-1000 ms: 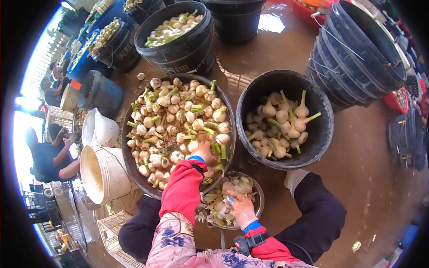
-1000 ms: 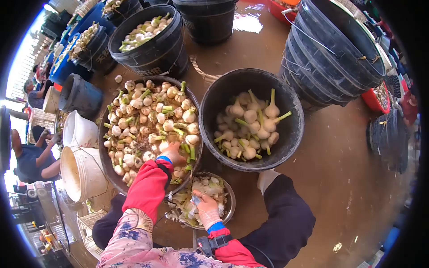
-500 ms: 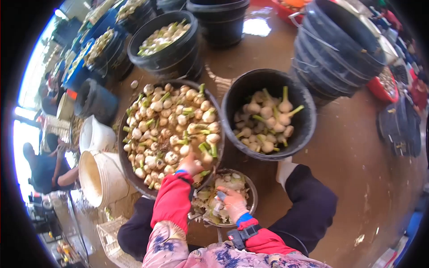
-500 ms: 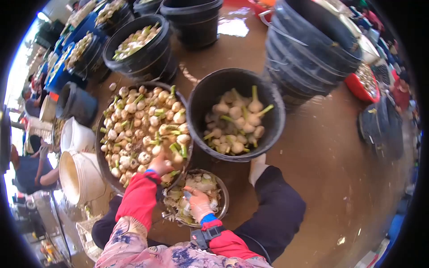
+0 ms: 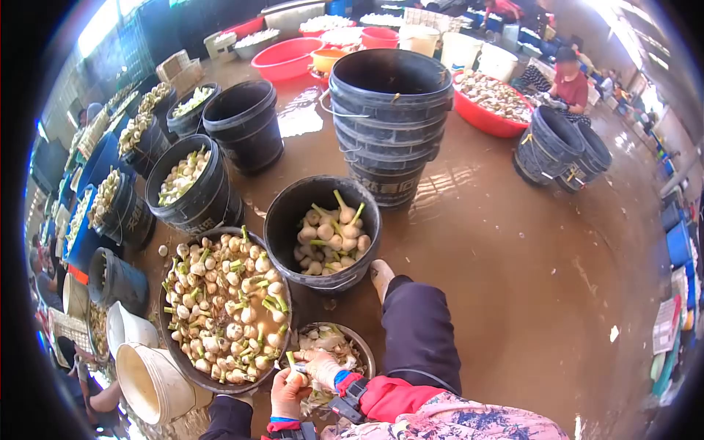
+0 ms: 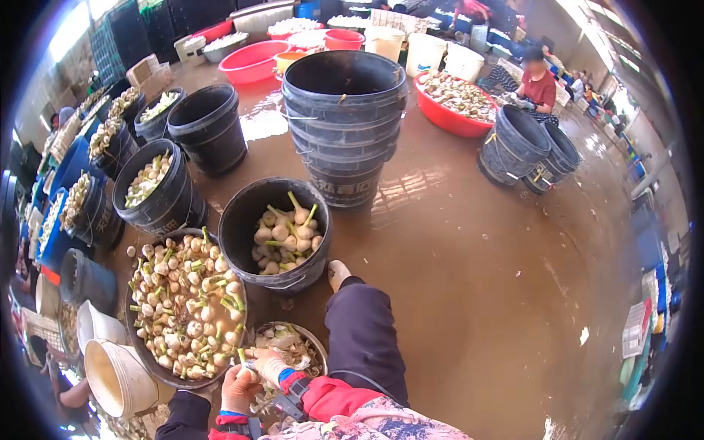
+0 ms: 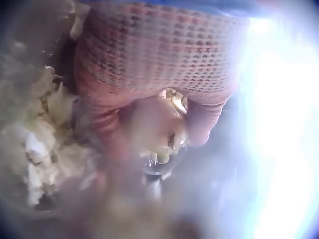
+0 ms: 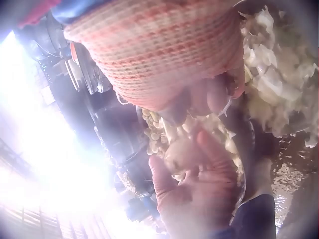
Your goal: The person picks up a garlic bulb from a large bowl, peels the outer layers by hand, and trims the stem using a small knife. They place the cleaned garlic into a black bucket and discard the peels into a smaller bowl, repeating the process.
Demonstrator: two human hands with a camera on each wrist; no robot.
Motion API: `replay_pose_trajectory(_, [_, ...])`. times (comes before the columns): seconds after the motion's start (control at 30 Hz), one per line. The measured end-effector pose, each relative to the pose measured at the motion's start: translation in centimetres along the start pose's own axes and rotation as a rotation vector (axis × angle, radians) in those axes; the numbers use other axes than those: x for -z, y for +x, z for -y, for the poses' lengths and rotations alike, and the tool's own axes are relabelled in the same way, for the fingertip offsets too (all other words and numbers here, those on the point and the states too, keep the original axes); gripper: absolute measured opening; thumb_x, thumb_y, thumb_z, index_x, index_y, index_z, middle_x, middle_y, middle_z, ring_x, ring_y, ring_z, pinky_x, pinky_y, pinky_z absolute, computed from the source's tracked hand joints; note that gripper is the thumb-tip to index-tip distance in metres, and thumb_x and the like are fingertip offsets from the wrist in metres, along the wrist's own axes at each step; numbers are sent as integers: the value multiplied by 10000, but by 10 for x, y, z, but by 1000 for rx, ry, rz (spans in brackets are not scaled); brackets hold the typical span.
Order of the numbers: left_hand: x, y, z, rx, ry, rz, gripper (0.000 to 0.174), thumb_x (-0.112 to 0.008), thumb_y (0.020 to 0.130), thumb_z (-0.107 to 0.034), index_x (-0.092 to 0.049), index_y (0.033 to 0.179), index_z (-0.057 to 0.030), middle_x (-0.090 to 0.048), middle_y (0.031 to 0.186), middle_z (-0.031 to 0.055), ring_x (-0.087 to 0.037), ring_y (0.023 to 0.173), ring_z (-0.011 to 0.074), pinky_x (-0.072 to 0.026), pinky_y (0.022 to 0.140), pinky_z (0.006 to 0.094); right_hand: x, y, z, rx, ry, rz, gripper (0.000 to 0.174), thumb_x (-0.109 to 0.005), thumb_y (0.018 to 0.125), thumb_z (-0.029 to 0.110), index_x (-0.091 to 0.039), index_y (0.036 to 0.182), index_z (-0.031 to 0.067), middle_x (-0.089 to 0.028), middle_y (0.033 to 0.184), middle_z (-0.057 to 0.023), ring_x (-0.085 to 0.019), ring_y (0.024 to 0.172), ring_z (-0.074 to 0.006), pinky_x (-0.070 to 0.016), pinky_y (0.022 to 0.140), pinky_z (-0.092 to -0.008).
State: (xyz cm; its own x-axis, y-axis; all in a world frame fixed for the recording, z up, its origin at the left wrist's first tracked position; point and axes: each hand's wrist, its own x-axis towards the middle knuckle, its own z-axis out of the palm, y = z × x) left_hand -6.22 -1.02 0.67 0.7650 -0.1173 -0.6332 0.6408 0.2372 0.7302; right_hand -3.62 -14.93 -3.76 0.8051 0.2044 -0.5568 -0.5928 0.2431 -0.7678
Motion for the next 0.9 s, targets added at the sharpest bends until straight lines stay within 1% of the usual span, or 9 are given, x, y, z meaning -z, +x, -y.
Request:
replay_pose_trajectory(0.1, [4,-3,4,-149,334,16,387,-740,746,-144,-549,1055,-9,-604,901,65,-612,773,168,-522,633,301,1,-6,-1,76,-13,11,389,-628,805,180,-582,1179,81,-655,1024,-75,-594,890,-162,-453,805,-278])
replay_pose_trajectory(0.17, [7,1,10,-302,567,-56,432,-787,670,-152,-571,1012,-1,-600,938,103,-612,809,209,-505,680,314,-2,-7,5,135,-488,-165,370,-639,782,205,-604,1132,90,-642,1027,-141,-611,914,-246,-457,818,-321])
replay_pose_trajectory(0.23, [-21,-15,-8,-752,1230,-184,495,-812,598,-176,-579,1007,-26,-576,978,135,-592,871,276,-483,747,354,-7,-6,8,100,-480,-247,366,-641,772,214,-611,1117,96,-634,1022,-163,-610,914,-279,-460,813,-340])
replay_pose_trajectory(0.3, [-51,-29,-23,-633,1372,-218,516,-814,541,-196,-595,993,-78,-543,1005,140,-549,925,334,-464,791,394,-6,-12,13,55,-473,-330,361,-643,763,223,-617,1102,102,-626,1017,-185,-608,915,-312,-464,808,-359])
replay_pose_trajectory(0.43, [-45,-11,-13,-788,1255,-182,516,-786,591,-151,-580,1061,-89,-561,1032,131,-556,927,314,-462,805,380,5,-57,62,-4,-250,-229,340,-646,765,215,-628,1087,109,-659,934,-135,-619,823,-236,-479,748,-346])
replay_pose_trajectory(0.57, [-35,-26,-41,-165,-335,195,442,-619,813,-251,-490,1216,-122,-573,1133,91,-581,839,240,-496,663,319,3,-57,60,339,257,-23,313,-568,803,21,-609,1114,28,-653,986,-36,-593,874,-129,-480,764,-273])
replay_pose_trajectory(0.63, [-35,-29,-50,-79,-516,173,389,-565,841,-320,-529,1176,-125,-595,1076,84,-586,742,239,-468,546,291,2,-58,62,505,-96,0,343,-552,811,-6,-605,1145,52,-648,1014,-44,-582,948,-130,-457,839,-253])
replay_pose_trajectory(0.83, [-48,-45,-47,-108,-325,46,496,-593,843,-436,-522,1220,-121,-624,936,71,-606,721,169,-497,529,260,3,-66,59,303,339,185,341,-527,866,9,-530,1207,23,-603,1085,-55,-585,958,-139,-490,822,-269])
replay_pose_trajectory(0.9, [-44,-43,-31,-553,359,-15,609,-565,862,-462,-410,1328,-102,-612,895,47,-609,713,158,-512,551,260,2,-70,59,253,352,128,332,-529,857,-6,-544,1187,20,-609,1068,-54,-589,947,-139,-491,814,-268])
